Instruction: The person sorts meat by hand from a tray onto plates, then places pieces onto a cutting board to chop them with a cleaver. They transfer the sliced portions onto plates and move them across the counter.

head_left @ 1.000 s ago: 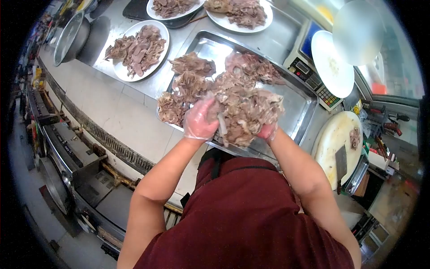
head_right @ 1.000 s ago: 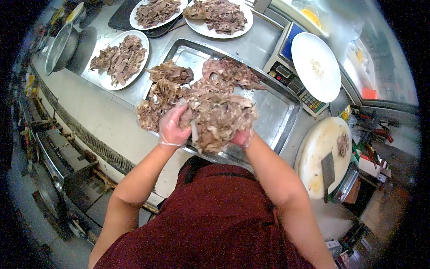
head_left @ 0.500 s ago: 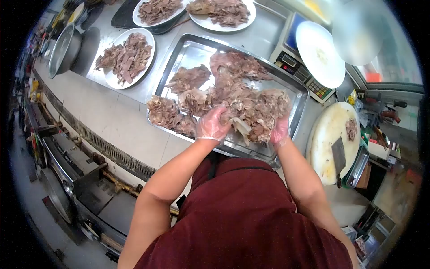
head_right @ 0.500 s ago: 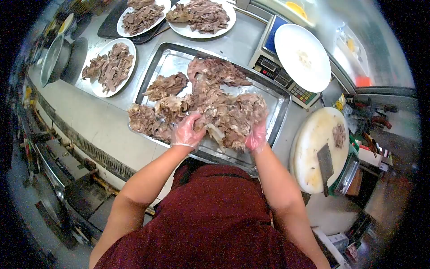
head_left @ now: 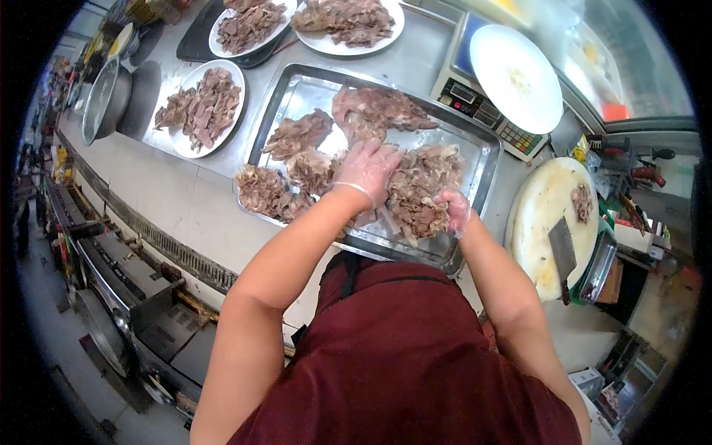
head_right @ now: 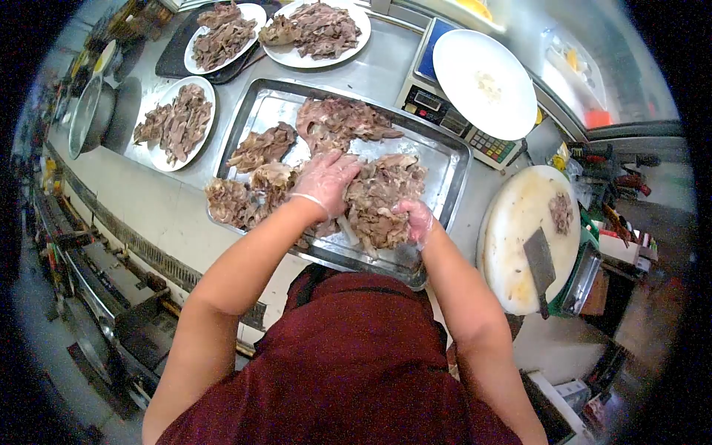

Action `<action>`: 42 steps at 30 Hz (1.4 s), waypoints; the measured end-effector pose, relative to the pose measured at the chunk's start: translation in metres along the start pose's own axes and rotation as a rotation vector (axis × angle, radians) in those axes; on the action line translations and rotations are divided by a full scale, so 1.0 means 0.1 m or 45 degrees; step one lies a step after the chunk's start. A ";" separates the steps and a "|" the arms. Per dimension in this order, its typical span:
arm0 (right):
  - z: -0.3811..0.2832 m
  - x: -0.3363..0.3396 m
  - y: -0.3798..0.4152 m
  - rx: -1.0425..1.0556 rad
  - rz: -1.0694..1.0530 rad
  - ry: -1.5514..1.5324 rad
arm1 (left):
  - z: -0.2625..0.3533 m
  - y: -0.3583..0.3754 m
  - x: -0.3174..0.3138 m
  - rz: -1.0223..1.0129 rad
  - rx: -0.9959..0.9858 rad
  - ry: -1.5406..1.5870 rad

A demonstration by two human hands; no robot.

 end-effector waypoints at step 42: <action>-0.08 -0.18 -0.04 0.059 0.099 -0.125 | 0.20 0.11 0.03 -0.393 0.223 0.240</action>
Point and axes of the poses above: each hand's wrist, its own y-axis away from the middle knuckle, its own x-axis out of the back of the hand, z = x × y, the point moved 1 cm from there along -y, towards the middle knuckle, and after that the axes turned 7 degrees about x, right-handed, at the moved point
